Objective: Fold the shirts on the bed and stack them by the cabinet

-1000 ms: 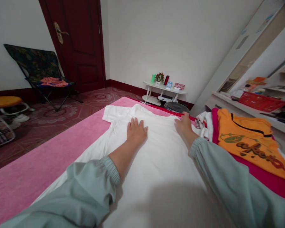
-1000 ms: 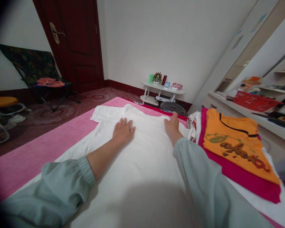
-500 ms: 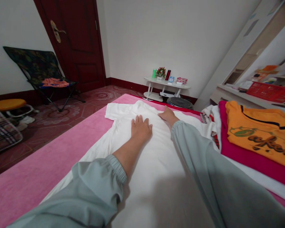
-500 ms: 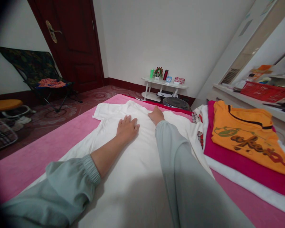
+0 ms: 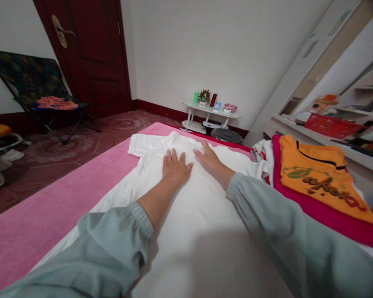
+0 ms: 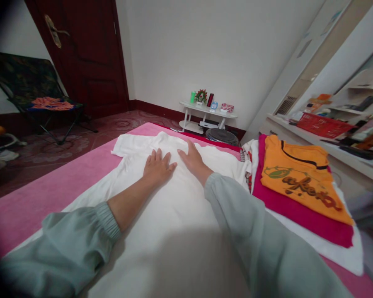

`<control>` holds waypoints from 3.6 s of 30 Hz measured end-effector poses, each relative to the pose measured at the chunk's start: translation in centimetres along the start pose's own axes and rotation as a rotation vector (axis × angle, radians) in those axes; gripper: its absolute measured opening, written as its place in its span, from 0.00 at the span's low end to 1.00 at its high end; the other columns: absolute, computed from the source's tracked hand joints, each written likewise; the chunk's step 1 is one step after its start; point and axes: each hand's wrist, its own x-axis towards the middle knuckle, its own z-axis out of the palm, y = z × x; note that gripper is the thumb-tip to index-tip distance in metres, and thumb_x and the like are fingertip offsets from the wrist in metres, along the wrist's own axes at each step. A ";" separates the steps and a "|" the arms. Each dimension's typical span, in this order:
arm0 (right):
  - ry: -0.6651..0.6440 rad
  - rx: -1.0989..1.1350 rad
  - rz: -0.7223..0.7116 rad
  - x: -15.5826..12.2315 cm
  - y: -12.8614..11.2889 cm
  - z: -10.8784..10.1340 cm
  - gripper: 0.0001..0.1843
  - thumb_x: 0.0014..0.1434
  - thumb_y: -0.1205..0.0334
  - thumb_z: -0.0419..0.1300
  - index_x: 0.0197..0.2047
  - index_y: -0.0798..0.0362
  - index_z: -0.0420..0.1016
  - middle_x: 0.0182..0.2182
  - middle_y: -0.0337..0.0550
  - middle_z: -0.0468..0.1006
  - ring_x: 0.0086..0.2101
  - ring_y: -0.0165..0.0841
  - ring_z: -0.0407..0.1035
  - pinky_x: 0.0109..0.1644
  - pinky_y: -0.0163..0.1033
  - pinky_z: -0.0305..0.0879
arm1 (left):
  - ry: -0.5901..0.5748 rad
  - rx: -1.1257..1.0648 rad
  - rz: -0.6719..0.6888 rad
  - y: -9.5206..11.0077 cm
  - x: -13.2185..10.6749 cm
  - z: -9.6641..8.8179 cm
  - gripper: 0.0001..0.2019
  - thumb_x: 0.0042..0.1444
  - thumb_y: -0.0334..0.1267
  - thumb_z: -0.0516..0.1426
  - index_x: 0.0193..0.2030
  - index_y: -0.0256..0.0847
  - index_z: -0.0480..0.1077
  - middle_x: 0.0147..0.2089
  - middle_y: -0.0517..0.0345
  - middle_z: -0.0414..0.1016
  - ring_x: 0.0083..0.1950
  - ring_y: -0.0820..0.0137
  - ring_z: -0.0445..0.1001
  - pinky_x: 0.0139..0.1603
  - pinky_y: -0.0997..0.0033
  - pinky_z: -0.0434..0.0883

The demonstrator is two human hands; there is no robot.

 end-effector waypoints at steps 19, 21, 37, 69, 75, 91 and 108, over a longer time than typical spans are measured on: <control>-0.137 -0.575 0.520 -7.3 4.7 -4.7 0.37 0.65 0.40 0.33 0.71 0.51 0.43 0.70 0.51 0.40 0.68 0.44 0.36 0.67 0.57 0.37 | 0.049 0.110 0.011 -0.2 -0.9 0.4 0.39 0.61 0.54 0.42 0.70 0.22 0.46 0.72 0.31 0.36 0.73 0.47 0.33 0.69 0.47 0.40; -0.124 -0.584 0.535 -8.4 4.0 -4.6 0.35 0.66 0.42 0.34 0.71 0.50 0.44 0.70 0.51 0.41 0.67 0.45 0.37 0.67 0.56 0.38 | 0.052 0.103 0.098 -0.4 -1.6 0.3 0.38 0.62 0.55 0.42 0.70 0.27 0.47 0.73 0.33 0.34 0.73 0.49 0.31 0.68 0.44 0.40; -0.046 -0.598 0.455 -16.8 -1.0 -4.8 0.33 0.66 0.44 0.37 0.69 0.47 0.49 0.69 0.48 0.47 0.67 0.48 0.40 0.65 0.58 0.40 | -0.052 0.085 0.385 -1.7 -8.2 -2.1 0.27 0.63 0.51 0.41 0.68 0.53 0.56 0.71 0.55 0.51 0.71 0.49 0.47 0.64 0.37 0.47; -0.042 -0.542 0.424 -17.0 -0.2 -5.0 0.33 0.65 0.43 0.38 0.69 0.46 0.52 0.69 0.45 0.48 0.67 0.46 0.40 0.65 0.57 0.41 | -0.144 0.130 0.385 -4.9 -4.5 -2.6 0.26 0.66 0.54 0.39 0.69 0.53 0.53 0.73 0.58 0.46 0.72 0.61 0.45 0.69 0.54 0.47; -0.044 -0.567 0.432 -16.8 -0.5 -4.9 0.33 0.66 0.43 0.36 0.69 0.46 0.49 0.69 0.46 0.46 0.67 0.46 0.39 0.66 0.57 0.38 | -0.138 0.271 0.249 -7.5 -6.5 -6.1 0.23 0.65 0.40 0.43 0.63 0.36 0.63 0.66 0.39 0.60 0.66 0.54 0.59 0.64 0.50 0.57; -0.217 -0.539 0.377 -21.5 -2.6 -6.8 0.33 0.66 0.43 0.37 0.71 0.43 0.43 0.70 0.44 0.38 0.68 0.47 0.33 0.65 0.64 0.36 | -0.184 0.049 0.738 -3.5 -18.4 -5.6 0.28 0.64 0.60 0.39 0.69 0.63 0.45 0.74 0.61 0.40 0.73 0.53 0.41 0.66 0.38 0.43; -0.122 -0.333 0.223 -19.7 -8.0 -4.4 0.33 0.63 0.50 0.48 0.69 0.49 0.51 0.69 0.48 0.45 0.68 0.43 0.37 0.66 0.59 0.37 | -0.122 0.009 0.559 -4.9 -17.9 -5.3 0.28 0.64 0.58 0.42 0.69 0.59 0.51 0.73 0.59 0.44 0.73 0.56 0.42 0.68 0.44 0.45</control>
